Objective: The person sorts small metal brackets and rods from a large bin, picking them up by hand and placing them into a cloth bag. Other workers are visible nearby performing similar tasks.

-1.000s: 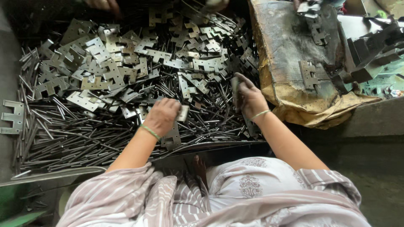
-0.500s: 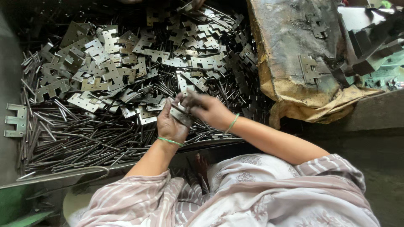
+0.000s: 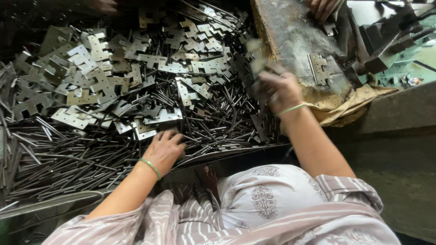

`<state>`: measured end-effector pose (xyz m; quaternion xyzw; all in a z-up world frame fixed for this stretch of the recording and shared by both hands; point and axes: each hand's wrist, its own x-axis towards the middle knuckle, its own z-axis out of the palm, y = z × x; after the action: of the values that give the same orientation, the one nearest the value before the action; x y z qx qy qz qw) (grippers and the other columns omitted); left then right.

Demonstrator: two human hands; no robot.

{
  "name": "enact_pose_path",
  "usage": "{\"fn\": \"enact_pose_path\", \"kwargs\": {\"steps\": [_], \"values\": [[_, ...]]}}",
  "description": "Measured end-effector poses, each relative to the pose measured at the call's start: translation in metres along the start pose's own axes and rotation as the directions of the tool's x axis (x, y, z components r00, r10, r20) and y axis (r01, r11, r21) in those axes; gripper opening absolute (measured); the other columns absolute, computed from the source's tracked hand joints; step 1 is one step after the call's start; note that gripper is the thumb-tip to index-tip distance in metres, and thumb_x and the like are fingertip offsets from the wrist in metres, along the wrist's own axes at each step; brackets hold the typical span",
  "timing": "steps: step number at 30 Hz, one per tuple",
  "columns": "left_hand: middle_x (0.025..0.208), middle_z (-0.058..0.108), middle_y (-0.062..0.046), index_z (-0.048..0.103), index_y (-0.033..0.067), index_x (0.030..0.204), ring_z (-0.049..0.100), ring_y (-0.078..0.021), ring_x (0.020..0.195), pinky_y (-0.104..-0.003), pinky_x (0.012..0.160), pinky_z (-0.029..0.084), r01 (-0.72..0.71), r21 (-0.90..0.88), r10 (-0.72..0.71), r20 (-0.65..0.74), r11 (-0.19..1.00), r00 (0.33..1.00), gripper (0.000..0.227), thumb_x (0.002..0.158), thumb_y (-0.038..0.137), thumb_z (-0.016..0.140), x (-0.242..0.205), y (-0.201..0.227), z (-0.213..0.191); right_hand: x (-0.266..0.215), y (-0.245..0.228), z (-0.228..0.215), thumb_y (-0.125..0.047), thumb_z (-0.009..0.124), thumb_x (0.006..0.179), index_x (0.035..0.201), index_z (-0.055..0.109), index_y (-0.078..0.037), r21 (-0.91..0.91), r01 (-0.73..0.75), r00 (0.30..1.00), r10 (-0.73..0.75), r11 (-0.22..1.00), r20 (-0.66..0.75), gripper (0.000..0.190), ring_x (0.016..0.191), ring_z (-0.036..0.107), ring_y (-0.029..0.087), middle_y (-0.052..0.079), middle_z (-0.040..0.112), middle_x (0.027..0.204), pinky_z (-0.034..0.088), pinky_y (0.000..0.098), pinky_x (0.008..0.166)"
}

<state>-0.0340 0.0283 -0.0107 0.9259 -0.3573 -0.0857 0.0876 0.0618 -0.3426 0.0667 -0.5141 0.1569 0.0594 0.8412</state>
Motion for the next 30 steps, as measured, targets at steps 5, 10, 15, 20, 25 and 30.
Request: {"fn": "enact_pose_path", "kwargs": {"steps": [5, 10, 15, 20, 25, 30], "values": [[0.131, 0.056, -0.008, 0.068, 0.0163, 0.11, 0.04, -0.0289, 0.138, -0.056, 0.109, 0.033, -0.044, 0.115, 0.034, 0.088, 0.992, 0.996, 0.028, 0.083, 0.014, 0.062, 0.001, -0.005, 0.01, 0.045, -0.072, -0.108, -0.001, 0.084, 0.09, 0.112, 0.074, -0.004, -0.927, 0.374, 0.447, -0.881, 0.03, 0.152, 0.025, 0.091, 0.079, 0.024, 0.013, 0.078, 0.109, 0.065, 0.0364, 0.081], [0.117, 0.061, -0.005, 0.068, 0.0184, 0.107, 0.048, -0.0258, 0.129, -0.055, 0.106, 0.033, -0.047, 0.133, 0.044, 0.021, 0.99, 0.999, 0.026, 0.083, 0.011, 0.062, 0.014, -0.012, 0.009, 0.052, -0.094, -0.19, 0.009, 0.059, 0.093, 0.149, 0.061, -0.007, -0.828, -0.355, 0.675, -0.731, -0.435, 0.095, 0.059, 0.087, 0.071, 0.034, 0.023, 0.073, 0.112, 0.06, 0.0436, 0.071], [0.086, 0.07, -0.001, 0.069, 0.015, 0.09, 0.067, -0.0223, 0.094, -0.049, 0.105, 0.045, 0.007, -0.089, -0.033, -0.287, 0.996, 0.958, 0.008, 0.083, 0.014, 0.072, 0.016, -0.034, 0.006, 0.033, -0.086, -0.161, 0.008, 0.056, 0.083, 0.147, 0.058, -0.001, -0.774, -0.346, 0.759, -0.643, -0.53, 0.1, 0.064, 0.088, 0.068, 0.034, 0.03, 0.068, 0.112, 0.059, 0.0414, 0.072], [0.085, 0.071, -0.003, 0.068, 0.011, 0.087, 0.07, -0.0228, 0.083, -0.044, 0.092, 0.055, -0.297, -0.95, -0.489, -0.215, -0.096, 0.845, 0.021, 0.078, 0.022, 0.083, 0.017, -0.051, -0.013, 0.009, 0.014, -0.064, 0.005, 0.062, 0.089, 0.11, 0.072, -0.005, -0.58, 0.378, 0.598, -0.287, -0.722, 0.748, 0.025, 0.084, 0.067, 0.02, 0.011, 0.071, 0.096, 0.057, 0.0274, 0.07], [0.093, 0.072, -0.003, 0.07, 0.0108, 0.095, 0.07, -0.0211, 0.089, -0.041, 0.089, 0.056, -0.56, -0.528, -0.576, -0.154, -0.639, 0.803, 0.015, 0.086, 0.02, 0.078, 0.006, -0.057, -0.043, 0.025, 0.104, -0.067, -0.025, 0.072, 0.09, 0.094, 0.074, 0.003, -0.824, 0.158, 0.987, 0.082, -0.544, 0.135, 0.028, 0.094, 0.072, 0.039, 0.026, 0.071, 0.101, 0.061, 0.0446, 0.085], [0.102, 0.072, -0.003, 0.072, 0.0106, 0.102, 0.069, -0.0193, 0.095, -0.037, 0.087, 0.057, -0.298, -0.951, -0.414, -0.305, 0.084, 0.858, 0.011, 0.093, 0.017, 0.072, 0.041, -0.028, -0.035, 0.049, 0.105, -0.115, -0.015, 0.079, 0.078, 0.094, 0.075, 0.001, -0.809, 0.012, 0.984, 0.152, -0.587, -0.096, 0.023, 0.094, 0.073, 0.041, 0.025, 0.072, 0.099, 0.061, 0.0463, 0.083]]}}
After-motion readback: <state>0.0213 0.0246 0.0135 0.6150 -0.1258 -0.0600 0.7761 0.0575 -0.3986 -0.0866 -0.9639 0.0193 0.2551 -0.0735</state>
